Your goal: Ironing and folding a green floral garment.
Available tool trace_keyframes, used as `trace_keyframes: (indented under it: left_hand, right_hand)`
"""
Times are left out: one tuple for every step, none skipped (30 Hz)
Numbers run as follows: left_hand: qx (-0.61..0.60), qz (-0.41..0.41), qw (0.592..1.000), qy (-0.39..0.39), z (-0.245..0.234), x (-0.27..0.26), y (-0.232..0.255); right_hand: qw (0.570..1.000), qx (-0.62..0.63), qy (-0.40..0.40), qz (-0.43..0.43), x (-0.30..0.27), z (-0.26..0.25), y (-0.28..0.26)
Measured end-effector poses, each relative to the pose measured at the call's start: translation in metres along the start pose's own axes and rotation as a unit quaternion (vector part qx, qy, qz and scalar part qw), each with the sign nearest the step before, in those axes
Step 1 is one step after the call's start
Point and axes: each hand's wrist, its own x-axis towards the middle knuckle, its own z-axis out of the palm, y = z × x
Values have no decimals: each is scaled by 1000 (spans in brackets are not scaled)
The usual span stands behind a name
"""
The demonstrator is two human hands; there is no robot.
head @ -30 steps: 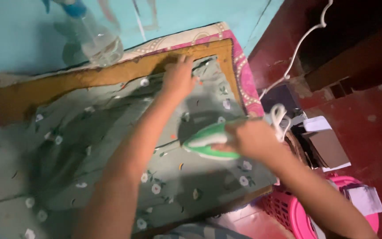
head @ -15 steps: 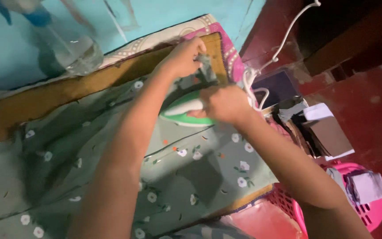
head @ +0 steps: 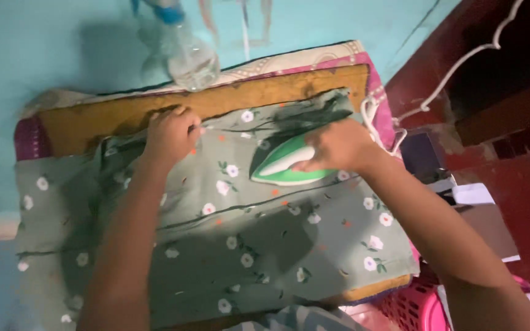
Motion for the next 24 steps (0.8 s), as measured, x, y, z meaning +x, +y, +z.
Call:
trace_keyframes:
  left_hand:
    - [-34, 2, 999, 28, -1, -4, -7]
    - [-34, -1, 999, 29, -1, -3, -12]
    - [-138, -11, 989, 47, 0, -2, -16]
    - [-240, -20, 968, 66, 1, 0, -20]
    - [-240, -21, 968, 67, -2, 1, -21]
    - [-207, -37, 975, 72, -5, 3, -22]
    - [-173, -53, 981, 76, -7, 5, -22]
    - [-170, -51, 981, 79, -11, 8, -21]
    - [-124, -34, 989, 75, -15, 11, -19]
    - [-80, -18, 994, 71, -17, 14, -16]
    - [-79, -18, 994, 73, -15, 14, -14]
    - [-29, 15, 996, 86, -12, 11, -11]
    - [20, 47, 994, 98, -8, 8, -9]
    - [20, 46, 994, 95, 3, -8, -4]
    - [71, 75, 987, 123, 14, -25, 0]
    - [122, 103, 975, 155, 23, -38, 4]
    - [123, 99, 975, 158, 19, -69, 7]
    - [66, 92, 985, 131, 15, -101, 10]
    - [8, 85, 991, 104, 11, -133, 12]
    - [9, 84, 991, 106, 10, -149, -3]
    - [-5, 25, 996, 82, 9, -166, -18]
    - [-21, -34, 998, 56, 9, -184, -32]
    - [-20, -34, 998, 56, 3, -190, -44]
    - [18, -20, 996, 89, -3, -196, -55]
  right_hand:
    - [999, 25, -20, -36, 2, -1, -10]
    - [999, 25, -20, -39, 5, 4, -17]
    - [999, 28, -7, -25, 7, 8, -24]
    - [999, 30, 6, -11, 9, 12, -31]
    - [999, 30, 6, -13, 10, 16, -34]
    - [999, 3, 38, 21, 11, 20, -36]
    - [996, -24, 69, 55, 12, 23, -38]
    - [996, -25, 74, 54, 14, 20, -39]
    - [998, -5, 48, 40, 15, 17, -40]
    - [999, 13, 20, 26, 15, 14, -39]
    - [999, 12, 22, 25, 19, 15, -38]
    - [999, 6, 29, 42, 20, 17, -39]
    - [998, 1, 35, 60, 21, 20, -40]
    - [998, 3, 33, 59, 21, 23, -40]
    - [996, -11, 37, 81, 21, 25, -41]
    - [994, -29, 44, 100, 25, 24, -40]
    - [994, -31, 45, 97, 24, 20, -42]
    - [995, -16, 22, 100, 24, 18, -46]
    - [995, 0, -1, 103, 23, 16, -50]
    - [995, -1, 1, 101, 22, 9, -65]
    - [994, 10, -46, 96, 21, 3, -79]
    - [991, 22, -94, 91, 19, -2, -94]
    - [991, 22, -94, 90, 24, 1, -107]
    - [992, 12, -111, 64, 29, 3, -120]
